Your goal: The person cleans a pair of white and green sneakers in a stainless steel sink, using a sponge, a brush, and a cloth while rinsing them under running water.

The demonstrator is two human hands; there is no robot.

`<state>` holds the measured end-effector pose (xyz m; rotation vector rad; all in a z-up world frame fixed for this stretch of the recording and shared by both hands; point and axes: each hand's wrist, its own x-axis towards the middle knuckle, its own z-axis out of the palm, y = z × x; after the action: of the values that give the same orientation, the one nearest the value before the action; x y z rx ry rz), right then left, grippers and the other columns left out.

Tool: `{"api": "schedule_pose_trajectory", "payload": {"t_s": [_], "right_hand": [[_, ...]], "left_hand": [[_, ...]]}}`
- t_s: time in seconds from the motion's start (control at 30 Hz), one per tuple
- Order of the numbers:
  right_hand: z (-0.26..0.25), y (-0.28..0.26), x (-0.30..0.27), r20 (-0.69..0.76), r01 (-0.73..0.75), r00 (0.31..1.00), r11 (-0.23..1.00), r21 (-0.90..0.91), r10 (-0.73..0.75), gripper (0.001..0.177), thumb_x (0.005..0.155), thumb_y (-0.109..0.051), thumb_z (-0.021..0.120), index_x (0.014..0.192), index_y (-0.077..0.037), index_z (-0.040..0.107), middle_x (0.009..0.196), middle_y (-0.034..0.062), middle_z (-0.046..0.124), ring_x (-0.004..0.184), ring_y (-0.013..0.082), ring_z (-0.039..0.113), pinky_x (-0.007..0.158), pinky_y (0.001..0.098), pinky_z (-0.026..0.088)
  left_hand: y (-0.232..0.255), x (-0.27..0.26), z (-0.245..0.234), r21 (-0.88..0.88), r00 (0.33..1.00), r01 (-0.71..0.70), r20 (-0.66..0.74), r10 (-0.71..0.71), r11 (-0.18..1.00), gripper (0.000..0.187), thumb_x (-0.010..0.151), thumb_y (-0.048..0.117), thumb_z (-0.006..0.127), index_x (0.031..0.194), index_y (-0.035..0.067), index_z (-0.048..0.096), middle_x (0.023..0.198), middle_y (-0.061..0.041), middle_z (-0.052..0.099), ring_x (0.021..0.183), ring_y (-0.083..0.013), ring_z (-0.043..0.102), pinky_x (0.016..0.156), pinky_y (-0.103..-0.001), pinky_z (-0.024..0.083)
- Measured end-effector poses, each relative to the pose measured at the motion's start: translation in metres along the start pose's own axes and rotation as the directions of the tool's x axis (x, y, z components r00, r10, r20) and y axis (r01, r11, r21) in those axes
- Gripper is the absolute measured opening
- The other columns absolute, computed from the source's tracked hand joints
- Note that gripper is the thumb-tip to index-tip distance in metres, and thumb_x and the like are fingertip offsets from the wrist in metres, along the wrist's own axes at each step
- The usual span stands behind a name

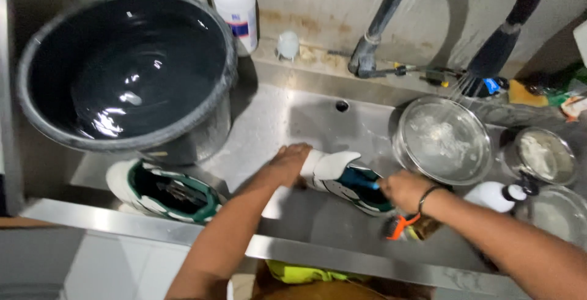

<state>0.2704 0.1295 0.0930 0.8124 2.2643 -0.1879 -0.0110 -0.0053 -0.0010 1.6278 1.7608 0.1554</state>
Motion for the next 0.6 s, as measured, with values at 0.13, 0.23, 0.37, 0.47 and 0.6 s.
{"api": "schedule_pose_trajectory", "payload": {"t_s": [0.13, 0.23, 0.37, 0.47, 0.6], "right_hand": [[0.091, 0.005, 0.108, -0.194, 0.179, 0.966, 0.983, 0.039, -0.168, 0.017, 0.087, -0.023, 0.061, 0.091, -0.02, 0.078, 0.085, 0.0082, 0.079, 0.091, 0.0279, 0.078, 0.075, 0.0402, 0.063], [0.012, -0.031, 0.04, -0.214, 0.139, 0.974, 0.94, 0.311, -0.073, 0.025, 0.091, -0.02, 0.054, 0.092, -0.011, 0.078, 0.082, 0.0101, 0.078, 0.088, 0.0302, 0.078, 0.071, 0.0378, 0.062], [0.003, -0.006, 0.005, 0.066, -0.072, 0.997, 0.824, 0.562, 0.043, 0.033, 0.092, -0.019, 0.052, 0.113, -0.017, 0.077, 0.091, 0.0071, 0.074, 0.096, 0.0207, 0.074, 0.086, 0.029, 0.06], [0.009, -0.003, 0.029, 0.019, 0.145, 0.988, 0.962, 0.231, -0.153, 0.038, 0.1, -0.028, 0.044, 0.125, -0.026, 0.072, 0.112, 0.0052, 0.078, 0.115, 0.0246, 0.072, 0.1, 0.0339, 0.058], [0.016, -0.022, 0.056, 0.114, 0.229, 0.947, 0.879, 0.418, -0.301, 0.038, 0.097, -0.024, 0.054, 0.129, -0.025, 0.074, 0.107, 0.0021, 0.078, 0.106, 0.0181, 0.074, 0.103, 0.0182, 0.055]], "left_hand": [[-0.012, 0.019, 0.02, 0.05, 1.0, 0.003, -0.017, -0.002, 0.999, 0.087, 0.089, 0.006, 0.071, 0.162, 0.005, 0.024, 0.167, -0.018, 0.029, 0.157, -0.0336, 0.021, 0.13, -0.053, 0.005], [0.008, -0.007, -0.011, 0.097, 1.0, 0.031, -0.002, -0.031, 0.995, 0.091, 0.089, 0.014, 0.072, 0.163, 0.007, 0.019, 0.168, -0.014, 0.027, 0.157, -0.0293, 0.02, 0.13, -0.049, 0.007], [-0.001, 0.002, -0.003, 0.099, 1.0, 0.015, 0.016, -0.017, 0.995, 0.089, 0.091, 0.02, 0.071, 0.163, 0.009, 0.019, 0.169, -0.014, 0.025, 0.158, -0.0294, 0.017, 0.13, -0.05, 0.008], [-0.005, 0.015, 0.016, 0.138, 1.0, 0.004, 0.008, -0.005, 0.99, 0.091, 0.09, 0.023, 0.074, 0.162, 0.01, 0.021, 0.167, -0.013, 0.028, 0.157, -0.0296, 0.019, 0.13, -0.051, 0.011], [-0.039, 0.035, 0.048, 0.116, 1.0, -0.022, -0.012, 0.023, 0.993, 0.089, 0.089, 0.025, 0.076, 0.16, 0.005, 0.026, 0.164, -0.018, 0.034, 0.155, -0.0345, 0.025, 0.127, -0.055, 0.019]]}}
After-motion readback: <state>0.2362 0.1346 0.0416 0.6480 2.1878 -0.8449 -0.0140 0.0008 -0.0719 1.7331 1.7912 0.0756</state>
